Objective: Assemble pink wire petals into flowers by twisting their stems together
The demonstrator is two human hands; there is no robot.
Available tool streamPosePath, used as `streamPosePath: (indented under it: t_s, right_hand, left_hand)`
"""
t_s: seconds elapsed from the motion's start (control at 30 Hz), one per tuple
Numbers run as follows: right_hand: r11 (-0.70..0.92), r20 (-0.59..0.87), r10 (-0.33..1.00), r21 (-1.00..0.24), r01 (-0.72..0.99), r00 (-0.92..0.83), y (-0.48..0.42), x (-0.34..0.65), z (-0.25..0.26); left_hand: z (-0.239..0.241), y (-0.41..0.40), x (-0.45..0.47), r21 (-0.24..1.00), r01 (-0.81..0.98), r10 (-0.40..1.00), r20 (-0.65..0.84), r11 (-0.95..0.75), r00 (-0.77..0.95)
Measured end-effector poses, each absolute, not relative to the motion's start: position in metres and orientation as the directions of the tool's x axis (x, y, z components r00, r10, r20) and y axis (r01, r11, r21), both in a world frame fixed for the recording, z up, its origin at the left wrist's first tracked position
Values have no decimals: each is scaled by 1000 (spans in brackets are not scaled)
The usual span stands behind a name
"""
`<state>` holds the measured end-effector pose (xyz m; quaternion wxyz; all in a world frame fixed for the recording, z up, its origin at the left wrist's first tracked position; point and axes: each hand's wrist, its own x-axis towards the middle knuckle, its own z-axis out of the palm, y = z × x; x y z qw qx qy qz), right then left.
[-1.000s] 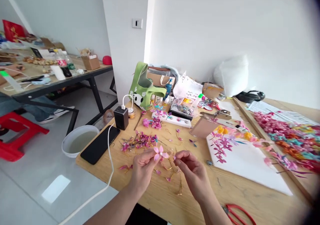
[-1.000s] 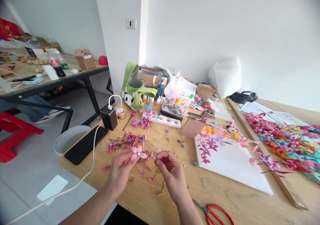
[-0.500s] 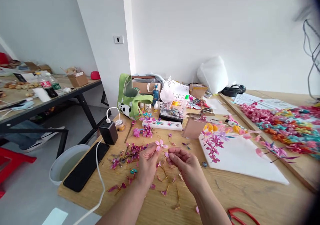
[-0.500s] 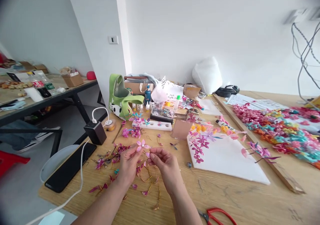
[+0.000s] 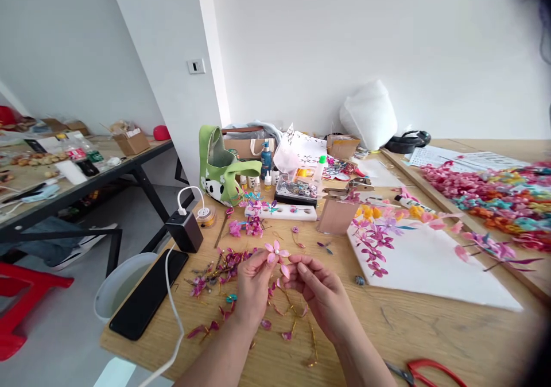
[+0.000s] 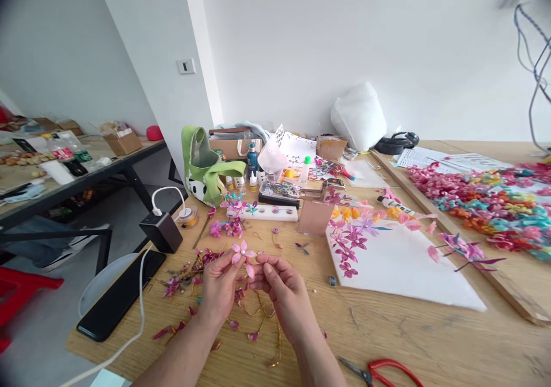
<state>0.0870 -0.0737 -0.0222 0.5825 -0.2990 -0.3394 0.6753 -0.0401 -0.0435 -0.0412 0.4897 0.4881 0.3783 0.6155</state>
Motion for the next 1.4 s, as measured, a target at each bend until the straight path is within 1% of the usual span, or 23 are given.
streamPosePath:
  t_s: [0.13,0.27,0.4,0.5,0.63,0.73,0.8,1.0,1.07,1.17,1.27,1.4]
  right_hand:
    - [-94,-15,988,-839,-536,-151,-75,84,-23]
    - [-57,-30,997,-892,-449,-68,-75,85,-26]
    - [2,-19,999,-922,-386,50,-74,89,-30]
    - [-8,-44,995,-928,-373,89,-75,91,-29]
    - [-41,-91,990,-915,-402,108,-75,90,-26]
    - [-75,-132,988,-868,-491,81,-75,90,-26]
    - [-115,-167,985,-825,-554,45,-74,91,-27]
    - [-202,-257,966,-734,-648,-10,-72,91,-30]
    - [-214,-264,964,-715,-666,-26,-71,90,-32]
    - [-229,-277,960,-698,-678,-39,-70,90,-34]
    - [-231,-290,957,-695,-680,-29,-69,91,-34]
    - [-225,-305,952,-690,-688,-7,-69,92,-33]
  left_hand:
    - [-37,-45,-41,948,-147,959,281,-281,-27]
    - [-30,-48,-41,940,-54,941,338,-337,20]
    - [-25,-51,-41,949,-32,949,314,-314,30]
    - [-23,-52,-40,960,-39,960,279,-277,39]
    - [-24,-52,-40,969,-139,978,209,-206,8]
    - [-27,-49,-40,954,-258,988,142,-153,-63]
    - [-28,-48,-40,943,-306,990,110,-133,-92]
    - [-27,-49,-38,955,-296,999,35,-38,-13]
    - [-27,-49,-37,944,-331,1000,-15,15,2]
    - [-29,-48,-37,895,-433,994,-101,110,43]
    - [-30,-46,-39,815,-532,974,-195,228,120]
    - [-29,-44,-43,707,-600,927,-300,374,225]
